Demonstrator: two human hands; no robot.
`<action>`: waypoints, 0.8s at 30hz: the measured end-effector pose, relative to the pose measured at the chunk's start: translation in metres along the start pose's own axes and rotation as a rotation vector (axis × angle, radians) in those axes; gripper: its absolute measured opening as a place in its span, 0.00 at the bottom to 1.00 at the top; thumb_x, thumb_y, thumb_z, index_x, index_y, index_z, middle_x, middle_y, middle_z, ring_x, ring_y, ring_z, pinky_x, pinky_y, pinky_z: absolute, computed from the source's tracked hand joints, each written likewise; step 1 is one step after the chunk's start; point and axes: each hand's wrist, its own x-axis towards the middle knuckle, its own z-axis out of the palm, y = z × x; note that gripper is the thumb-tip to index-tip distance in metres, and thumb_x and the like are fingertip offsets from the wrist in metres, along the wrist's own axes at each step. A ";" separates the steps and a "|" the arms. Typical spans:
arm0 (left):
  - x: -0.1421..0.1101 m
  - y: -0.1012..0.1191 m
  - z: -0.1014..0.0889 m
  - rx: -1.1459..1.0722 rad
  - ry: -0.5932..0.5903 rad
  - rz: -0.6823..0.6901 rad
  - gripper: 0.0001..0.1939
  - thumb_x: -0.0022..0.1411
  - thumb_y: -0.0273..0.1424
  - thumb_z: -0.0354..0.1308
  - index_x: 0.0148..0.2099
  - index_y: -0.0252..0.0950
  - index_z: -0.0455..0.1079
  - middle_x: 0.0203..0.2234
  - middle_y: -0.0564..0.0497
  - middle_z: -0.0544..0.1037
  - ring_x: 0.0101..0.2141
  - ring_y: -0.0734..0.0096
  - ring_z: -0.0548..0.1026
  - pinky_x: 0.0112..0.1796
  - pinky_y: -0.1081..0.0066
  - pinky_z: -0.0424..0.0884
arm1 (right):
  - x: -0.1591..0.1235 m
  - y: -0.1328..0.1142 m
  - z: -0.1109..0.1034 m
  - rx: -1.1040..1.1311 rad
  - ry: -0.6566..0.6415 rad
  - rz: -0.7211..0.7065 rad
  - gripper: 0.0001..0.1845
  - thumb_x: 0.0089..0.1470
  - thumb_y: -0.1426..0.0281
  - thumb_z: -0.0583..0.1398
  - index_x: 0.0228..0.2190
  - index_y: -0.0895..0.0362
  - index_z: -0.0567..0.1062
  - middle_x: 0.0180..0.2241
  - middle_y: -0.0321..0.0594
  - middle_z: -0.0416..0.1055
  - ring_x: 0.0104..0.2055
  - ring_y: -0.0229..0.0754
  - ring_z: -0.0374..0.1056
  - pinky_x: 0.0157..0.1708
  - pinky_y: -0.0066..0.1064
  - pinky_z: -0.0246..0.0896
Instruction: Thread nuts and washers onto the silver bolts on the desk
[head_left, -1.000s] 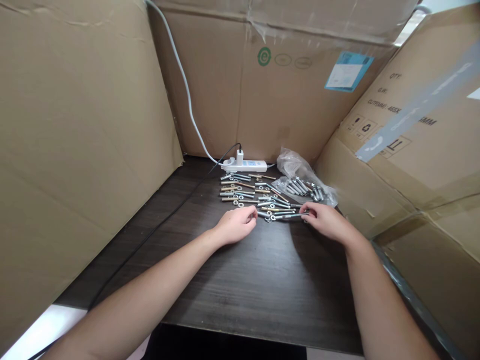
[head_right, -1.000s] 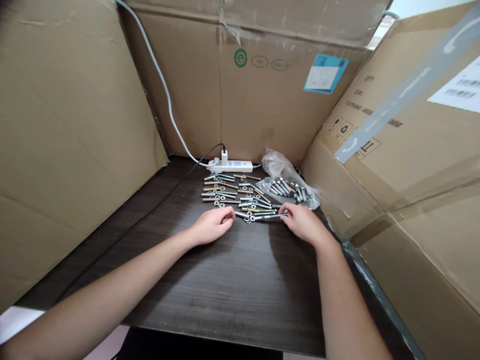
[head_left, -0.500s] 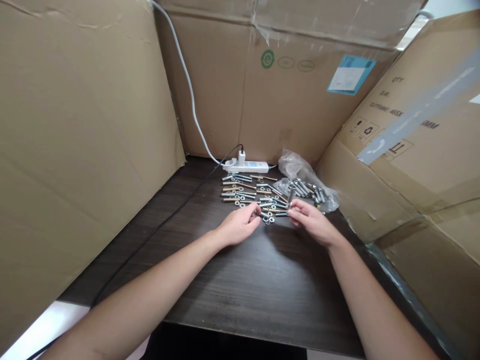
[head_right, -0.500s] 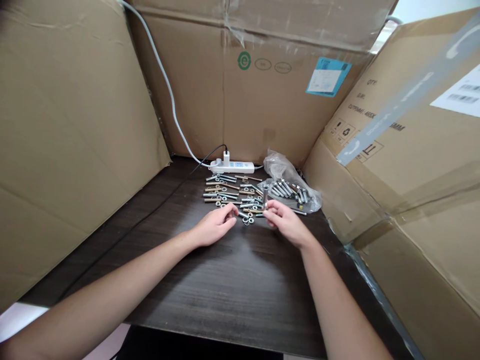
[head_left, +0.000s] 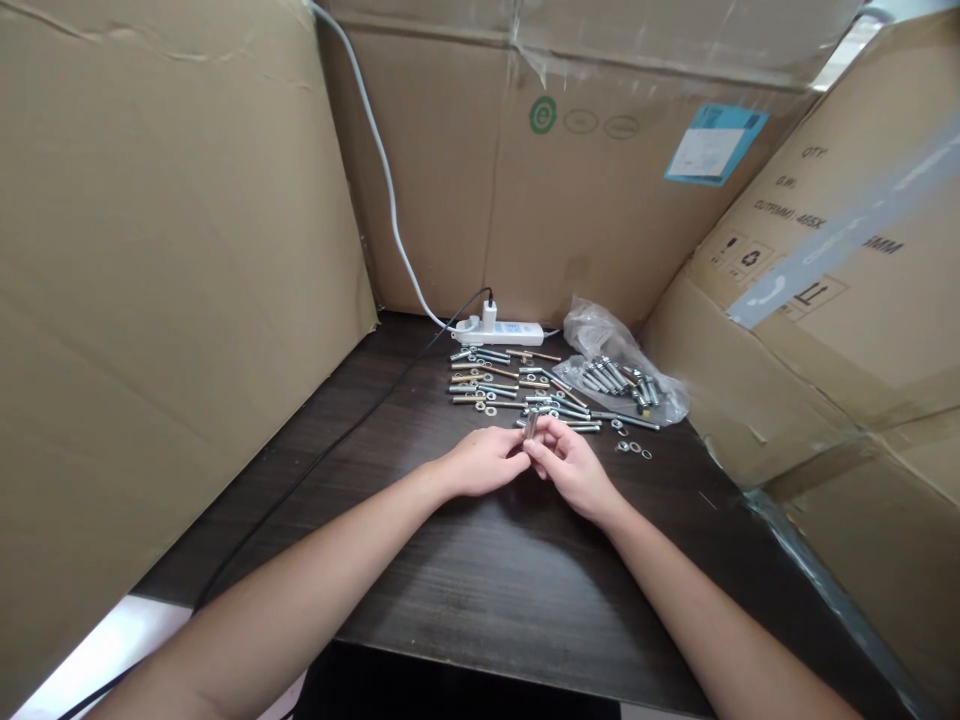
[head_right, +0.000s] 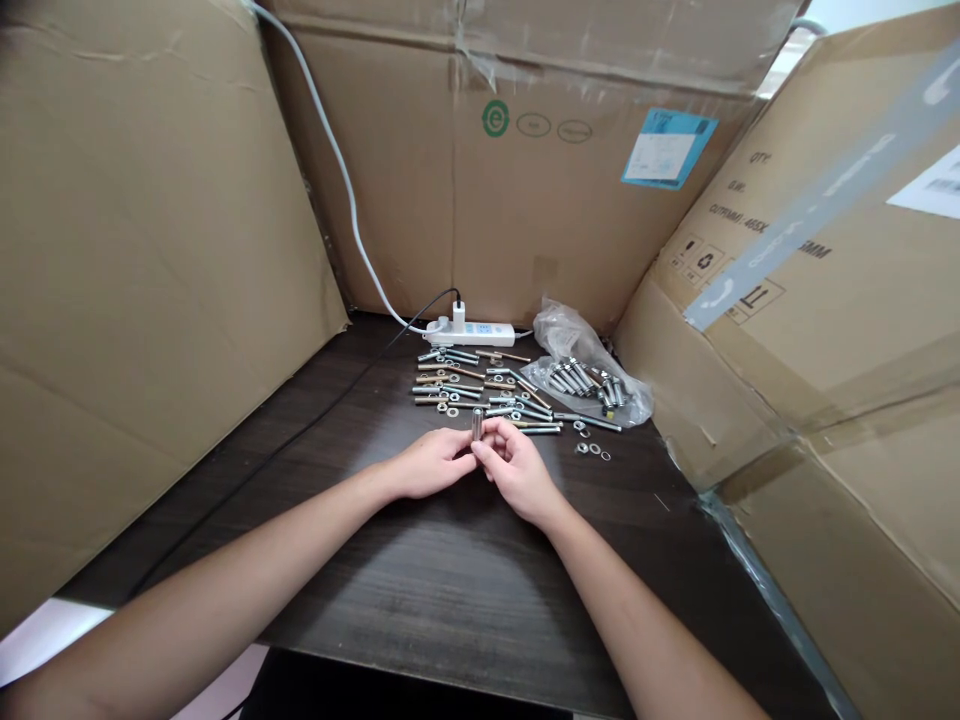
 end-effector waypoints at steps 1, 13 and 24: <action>0.000 0.000 0.000 0.007 -0.001 0.003 0.16 0.64 0.36 0.45 0.44 0.39 0.71 0.43 0.53 0.76 0.42 0.67 0.73 0.44 0.72 0.66 | 0.000 0.000 0.000 -0.014 0.007 -0.005 0.16 0.53 0.58 0.58 0.36 0.57 0.65 0.24 0.33 0.60 0.23 0.32 0.55 0.22 0.25 0.53; 0.001 -0.002 0.000 0.110 -0.021 -0.014 0.17 0.65 0.38 0.42 0.46 0.39 0.69 0.41 0.50 0.76 0.39 0.65 0.74 0.40 0.71 0.66 | -0.003 -0.002 -0.008 -0.220 0.128 -0.135 0.13 0.54 0.61 0.58 0.37 0.56 0.66 0.26 0.35 0.63 0.27 0.36 0.59 0.28 0.28 0.56; 0.001 0.000 0.000 0.201 -0.023 -0.022 0.17 0.63 0.39 0.44 0.42 0.39 0.72 0.35 0.50 0.77 0.34 0.66 0.74 0.33 0.73 0.65 | -0.005 -0.007 -0.008 -0.478 0.068 -0.142 0.08 0.54 0.64 0.57 0.31 0.57 0.68 0.21 0.32 0.59 0.23 0.34 0.55 0.25 0.26 0.51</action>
